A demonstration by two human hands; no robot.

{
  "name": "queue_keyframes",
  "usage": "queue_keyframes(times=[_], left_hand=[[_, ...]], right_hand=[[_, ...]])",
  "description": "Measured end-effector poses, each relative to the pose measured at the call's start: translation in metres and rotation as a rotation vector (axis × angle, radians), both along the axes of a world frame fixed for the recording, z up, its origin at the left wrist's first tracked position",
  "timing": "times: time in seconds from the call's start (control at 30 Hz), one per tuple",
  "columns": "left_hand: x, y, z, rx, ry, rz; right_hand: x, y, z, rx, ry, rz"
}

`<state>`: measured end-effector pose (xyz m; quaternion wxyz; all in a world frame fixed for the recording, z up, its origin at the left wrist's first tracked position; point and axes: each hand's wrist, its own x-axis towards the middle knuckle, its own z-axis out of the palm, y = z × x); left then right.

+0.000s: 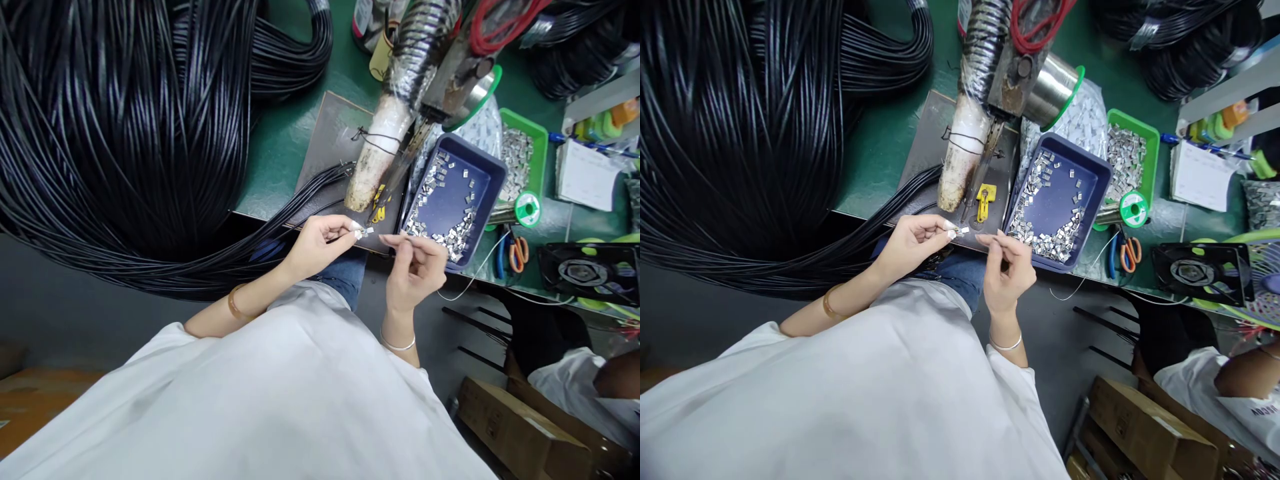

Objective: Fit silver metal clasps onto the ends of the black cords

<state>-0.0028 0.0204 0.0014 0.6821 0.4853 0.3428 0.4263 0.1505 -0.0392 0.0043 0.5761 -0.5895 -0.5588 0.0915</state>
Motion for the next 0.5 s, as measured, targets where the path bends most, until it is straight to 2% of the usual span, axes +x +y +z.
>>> queue_keyframes(times=[0.1, 0.17, 0.37, 0.5], left_hand=[[0.001, 0.001, 0.000, 0.003, -0.010, -0.013], [0.003, 0.001, -0.001, -0.017, -0.009, -0.012], [0.008, 0.002, -0.005, -0.088, -0.055, 0.029], [0.008, 0.003, -0.004, -0.111, -0.039, 0.027]], right_hand=[[-0.003, 0.005, 0.000, -0.159, -0.035, 0.072], [-0.005, 0.007, -0.002, -0.198, -0.022, 0.099], [-0.010, 0.011, -0.009, -0.009, -0.146, 0.071], [-0.011, 0.011, -0.013, -0.108, 0.023, 0.062]])
